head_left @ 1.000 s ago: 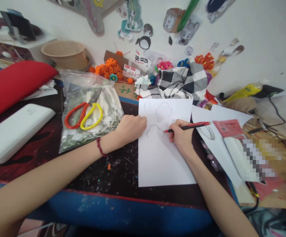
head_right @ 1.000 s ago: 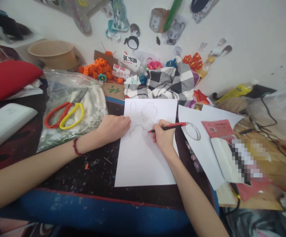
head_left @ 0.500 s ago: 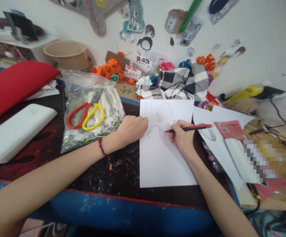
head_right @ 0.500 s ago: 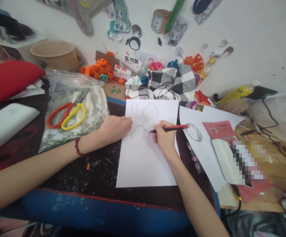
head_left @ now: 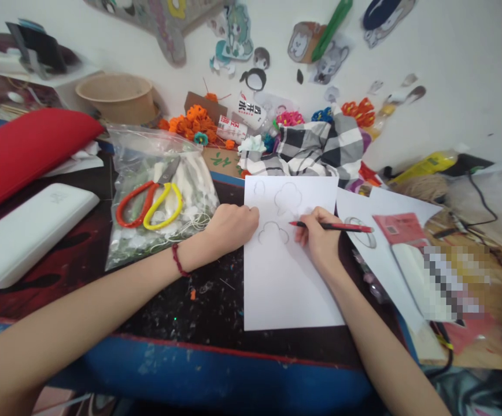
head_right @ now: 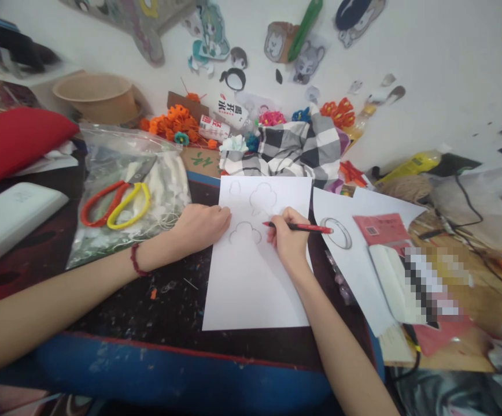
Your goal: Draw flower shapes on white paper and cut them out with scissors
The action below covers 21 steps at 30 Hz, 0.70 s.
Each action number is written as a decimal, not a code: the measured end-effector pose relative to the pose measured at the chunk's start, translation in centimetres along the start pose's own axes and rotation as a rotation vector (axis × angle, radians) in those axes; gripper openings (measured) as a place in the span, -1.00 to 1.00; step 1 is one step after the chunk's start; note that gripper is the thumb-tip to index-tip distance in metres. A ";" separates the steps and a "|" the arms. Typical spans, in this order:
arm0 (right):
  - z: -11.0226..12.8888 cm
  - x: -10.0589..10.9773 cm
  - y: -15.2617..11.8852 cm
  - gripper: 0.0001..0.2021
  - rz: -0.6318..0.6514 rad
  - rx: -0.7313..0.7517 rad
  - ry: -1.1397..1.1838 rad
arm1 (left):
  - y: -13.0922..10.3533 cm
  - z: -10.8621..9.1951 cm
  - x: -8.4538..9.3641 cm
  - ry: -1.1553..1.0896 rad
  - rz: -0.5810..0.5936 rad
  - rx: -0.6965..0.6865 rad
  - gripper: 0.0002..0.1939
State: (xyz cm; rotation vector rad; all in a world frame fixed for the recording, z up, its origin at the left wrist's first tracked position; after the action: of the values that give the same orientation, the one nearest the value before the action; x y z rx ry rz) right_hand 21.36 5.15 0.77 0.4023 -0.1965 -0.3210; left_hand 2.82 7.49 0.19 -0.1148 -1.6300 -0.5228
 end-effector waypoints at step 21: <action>1.4 -4.3 -3.8 -0.62 0.327 -0.097 0.033 | 0.1 -0.2 0.3 -0.020 0.019 -0.005 -0.75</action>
State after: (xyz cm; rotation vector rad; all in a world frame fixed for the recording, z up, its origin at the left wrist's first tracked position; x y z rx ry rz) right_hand 16.03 2.85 -0.04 0.2735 -0.2100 -0.0019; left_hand 3.01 7.40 0.46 -0.1397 -1.6458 -0.5124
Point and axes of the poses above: each hand's wrist, its own y-axis towards the middle knuckle, its own x-axis out of the back of the hand, z = x × y, the point moved 7 cm from there along y, towards the middle knuckle, and after that the axes turned 15 degrees about x, right-handed, at the moved point
